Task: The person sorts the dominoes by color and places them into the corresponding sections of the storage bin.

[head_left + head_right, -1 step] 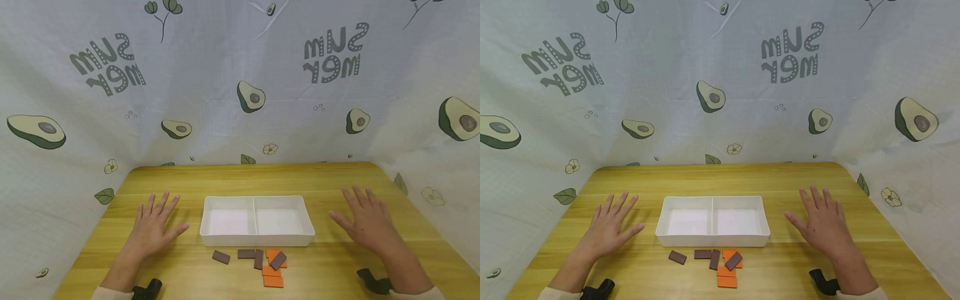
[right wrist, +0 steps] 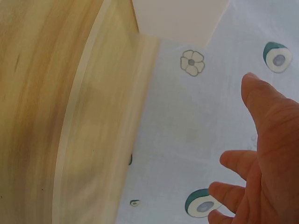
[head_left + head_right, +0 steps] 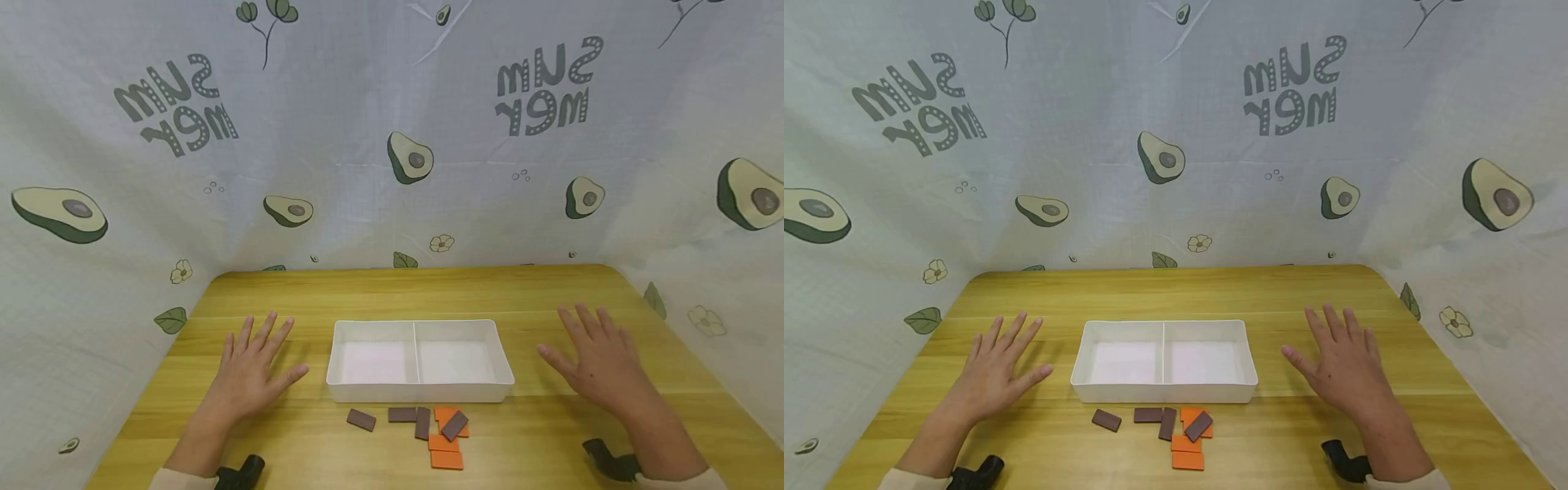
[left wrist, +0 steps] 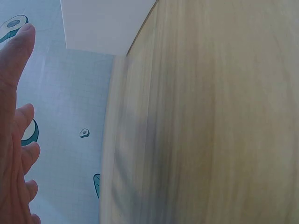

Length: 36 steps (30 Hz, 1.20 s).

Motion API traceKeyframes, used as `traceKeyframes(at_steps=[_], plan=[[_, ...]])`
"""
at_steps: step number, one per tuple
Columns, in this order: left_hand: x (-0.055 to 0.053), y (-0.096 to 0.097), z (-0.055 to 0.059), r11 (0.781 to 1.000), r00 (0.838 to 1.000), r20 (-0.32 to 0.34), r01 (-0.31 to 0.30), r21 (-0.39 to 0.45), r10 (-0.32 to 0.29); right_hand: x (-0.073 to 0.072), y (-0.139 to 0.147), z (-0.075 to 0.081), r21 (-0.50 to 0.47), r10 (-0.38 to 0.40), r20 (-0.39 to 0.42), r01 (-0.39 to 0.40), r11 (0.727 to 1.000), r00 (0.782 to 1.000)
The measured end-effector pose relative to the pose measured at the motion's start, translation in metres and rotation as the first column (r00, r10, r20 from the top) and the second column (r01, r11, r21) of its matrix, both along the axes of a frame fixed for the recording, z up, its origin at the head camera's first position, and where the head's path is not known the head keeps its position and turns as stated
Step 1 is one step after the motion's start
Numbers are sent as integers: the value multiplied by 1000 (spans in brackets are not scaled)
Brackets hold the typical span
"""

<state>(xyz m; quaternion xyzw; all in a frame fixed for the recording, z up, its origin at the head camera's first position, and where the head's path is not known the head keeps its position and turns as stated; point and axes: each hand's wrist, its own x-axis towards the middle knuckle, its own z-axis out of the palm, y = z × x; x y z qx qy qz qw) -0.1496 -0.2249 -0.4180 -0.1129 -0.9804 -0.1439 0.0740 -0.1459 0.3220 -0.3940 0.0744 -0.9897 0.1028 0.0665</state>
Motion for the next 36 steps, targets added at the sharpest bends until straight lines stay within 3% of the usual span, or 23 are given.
traceKeyframes(at_steps=[6, 10, 15, 19, 22, 25, 28, 30, 32, 34, 36], plan=[[0, -2, 0, 1000, 1000, -9, 11, 12, -11, 0, -6, -1, -18, 27, -39, -28, 999, 999], [0, -1, 0, 999, 1000, -20, 17, 35, -16, 3, -15, 4, -121, 64, -56, -71, 990, 996], [-2, 6, 0, 986, 998, -14, 55, 159, -53, 9, -31, 16, -267, 68, -10, -68, 961, 998], [-6, 16, -2, 948, 996, 4, 78, 308, -84, 16, -47, 24, -370, 73, -36, -81, 926, 997], [-10, 25, -5, 897, 994, 28, 83, 434, -105, 22, -60, 27, -436, 85, -65, -105, 894, 994], [-15, 35, -11, 830, 993, 42, 72, 552, -113, 29, -73, 27, -485, 105, -62, -122, 866, 993], [-18, 45, -18, 742, 993, 72, 24, 670, -97, 36, -84, 24, -595, 186, 29, -132, 793, 982], [-19, 51, -22, 681, 991, 99, -14, 732, -86, 39, -90, 19, -679, 265, 118, -117, 724, 957], [-20, 56, -26, 623, 989, 126, -50, 780, -79, 40, -95, 13, -743, 348, 203, -87, 663, 915], [-20, 60, -30, 580, 987, 141, -74, 812, -72, 40, -99, 6, -777, 421, 268, -64, 626, 867], [-20, 63, -34, 544, 985, 157, -93, 834, -72, 39, -101, -3, -779, 469, 313, -59, 624, 826]])
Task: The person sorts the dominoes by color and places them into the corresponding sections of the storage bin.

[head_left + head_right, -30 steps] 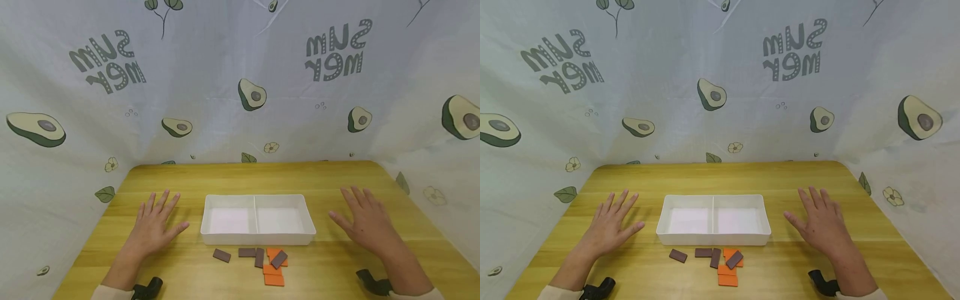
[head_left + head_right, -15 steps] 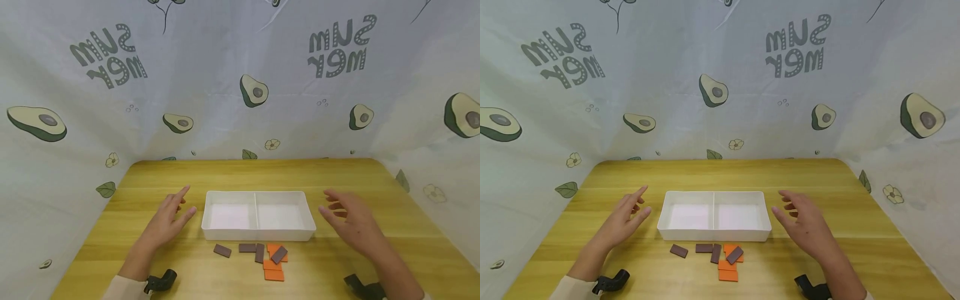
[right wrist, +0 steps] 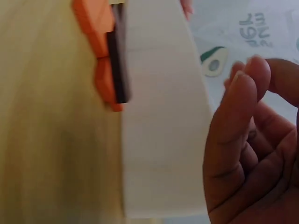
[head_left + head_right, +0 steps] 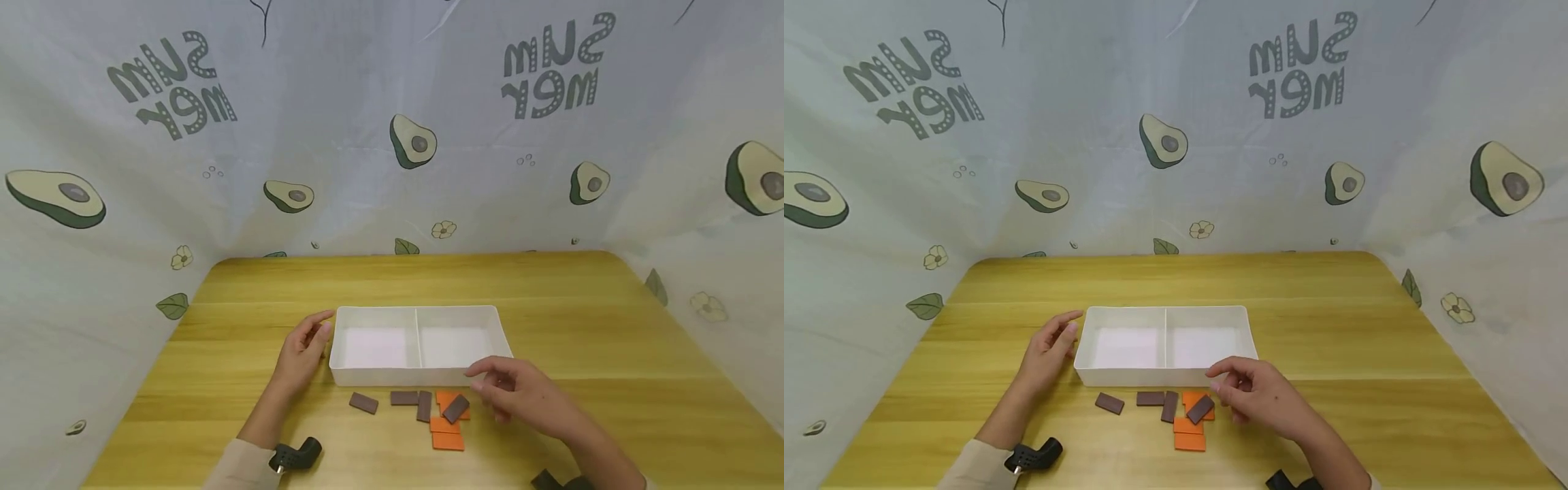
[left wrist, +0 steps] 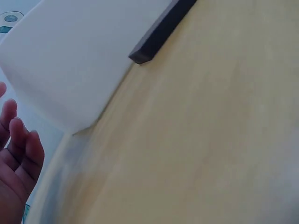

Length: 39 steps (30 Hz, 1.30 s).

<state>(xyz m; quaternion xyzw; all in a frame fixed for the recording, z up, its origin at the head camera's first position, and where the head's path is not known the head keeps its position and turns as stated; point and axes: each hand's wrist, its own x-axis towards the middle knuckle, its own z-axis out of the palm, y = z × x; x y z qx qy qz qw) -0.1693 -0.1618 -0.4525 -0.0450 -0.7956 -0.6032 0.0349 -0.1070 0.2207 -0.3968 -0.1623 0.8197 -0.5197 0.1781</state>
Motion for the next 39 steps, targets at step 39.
traceKeyframes(at_steps=[39], plan=[[1, 6, -16, 997, 1000, 17, 7, 71, -8, -5, -15, -35, 82, 115, -37, -112, 990, 993]])
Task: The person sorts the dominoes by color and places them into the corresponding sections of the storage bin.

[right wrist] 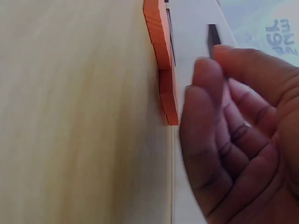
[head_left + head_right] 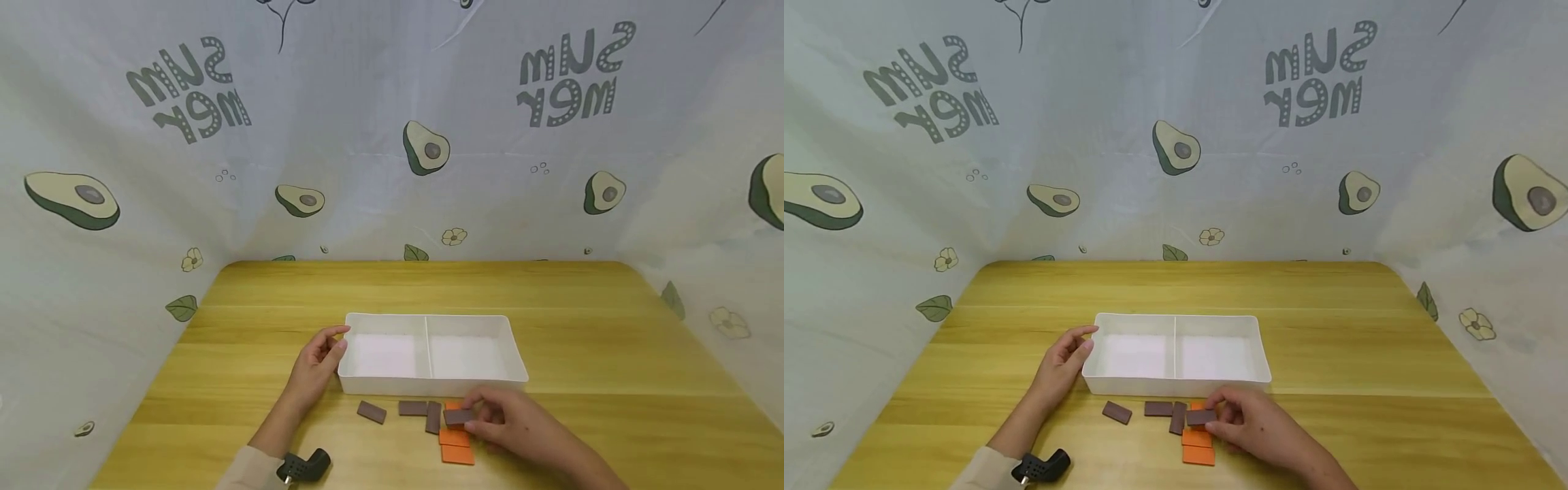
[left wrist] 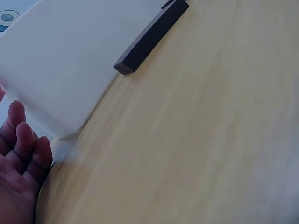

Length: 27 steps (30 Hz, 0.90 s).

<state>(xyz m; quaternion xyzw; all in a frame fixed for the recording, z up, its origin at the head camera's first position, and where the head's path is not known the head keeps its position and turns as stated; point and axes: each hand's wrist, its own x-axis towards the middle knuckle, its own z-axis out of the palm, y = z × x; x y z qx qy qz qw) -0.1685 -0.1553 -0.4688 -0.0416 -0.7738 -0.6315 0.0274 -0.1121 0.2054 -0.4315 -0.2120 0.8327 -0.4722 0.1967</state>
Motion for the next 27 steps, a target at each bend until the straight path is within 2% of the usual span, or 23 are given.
traceKeyframes(at_steps=[6, 14, 18, 21, 27], plan=[[0, 2, 1, 1000, 1000, -4, -6, 3, 6, 3, -5, 9, 16, 0, -161, 3, 1000, 987], [0, 3, 1, 1000, 1000, 8, -3, 15, 3, 2, -21, 35, 19, -12, -266, 18, 1000, 964], [0, 2, 2, 1000, 1000, 9, -10, 13, 10, -7, -36, 50, 19, -39, -315, 47, 999, 948], [0, 1, 2, 1000, 1000, 6, -13, 12, 13, -19, -49, 57, 35, -69, -318, 84, 996, 945], [-1, 0, -1, 1000, 1000, 5, -9, 22, 9, -43, -78, 59, 48, -111, -312, 132, 990, 944]])
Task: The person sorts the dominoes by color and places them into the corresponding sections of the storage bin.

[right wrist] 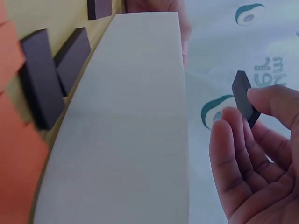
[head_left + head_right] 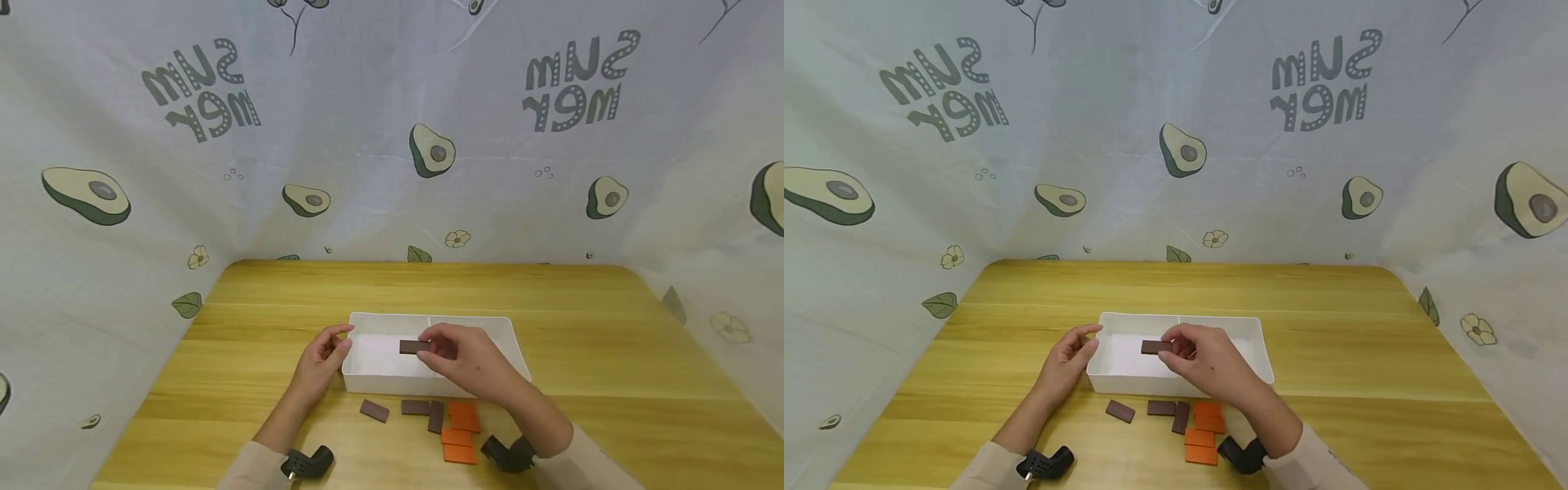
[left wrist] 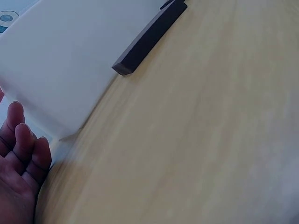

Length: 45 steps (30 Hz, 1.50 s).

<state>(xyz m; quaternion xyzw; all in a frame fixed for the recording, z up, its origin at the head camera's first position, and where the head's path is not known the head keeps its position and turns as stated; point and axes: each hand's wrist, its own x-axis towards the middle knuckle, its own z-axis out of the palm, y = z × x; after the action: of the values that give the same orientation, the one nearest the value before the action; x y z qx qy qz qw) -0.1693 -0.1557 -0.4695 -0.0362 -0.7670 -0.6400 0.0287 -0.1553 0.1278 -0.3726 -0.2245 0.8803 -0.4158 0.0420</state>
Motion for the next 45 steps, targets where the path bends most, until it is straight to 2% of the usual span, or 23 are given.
traceKeyframes(at_steps=[7, 10, 16, 22, 25, 31, 35, 40, 45], plan=[[-1, -1, -2, 1000, 1000, -1, 1, 20, -1, -27, -39, -7, 82, -110, 34, 106, 991, 993], [-1, -1, -2, 1000, 1000, -1, 0, 18, 0, -35, -54, -13, 136, -125, 29, 120, 983, 992], [-1, 0, -2, 1000, 1000, 5, 2, 15, -2, -46, -77, -20, 245, -83, -2, 81, 966, 997], [-1, -1, -1, 1000, 1000, 0, 1, 16, -1, -54, -94, -25, 340, -5, -56, 24, 940, 998], [-1, -1, 0, 1000, 1000, -6, 8, 18, -8, -58, -100, -30, 375, 11, -87, 23, 927, 996], [-1, 0, -2, 999, 999, -24, 22, 32, -21, -59, -106, -42, 416, -6, -128, 59, 907, 992], [-1, 0, -2, 999, 999, -21, 25, 24, -25, -58, -106, -45, 394, -25, -133, 76, 916, 991], [-2, -1, -1, 1000, 1000, -11, 13, 11, -13, -59, -107, -47, 310, -2, -50, 17, 950, 999], [-2, -1, -1, 1000, 1000, -4, 7, 11, -7, -60, -109, -47, 285, -2, 3, 1, 959, 1000]])
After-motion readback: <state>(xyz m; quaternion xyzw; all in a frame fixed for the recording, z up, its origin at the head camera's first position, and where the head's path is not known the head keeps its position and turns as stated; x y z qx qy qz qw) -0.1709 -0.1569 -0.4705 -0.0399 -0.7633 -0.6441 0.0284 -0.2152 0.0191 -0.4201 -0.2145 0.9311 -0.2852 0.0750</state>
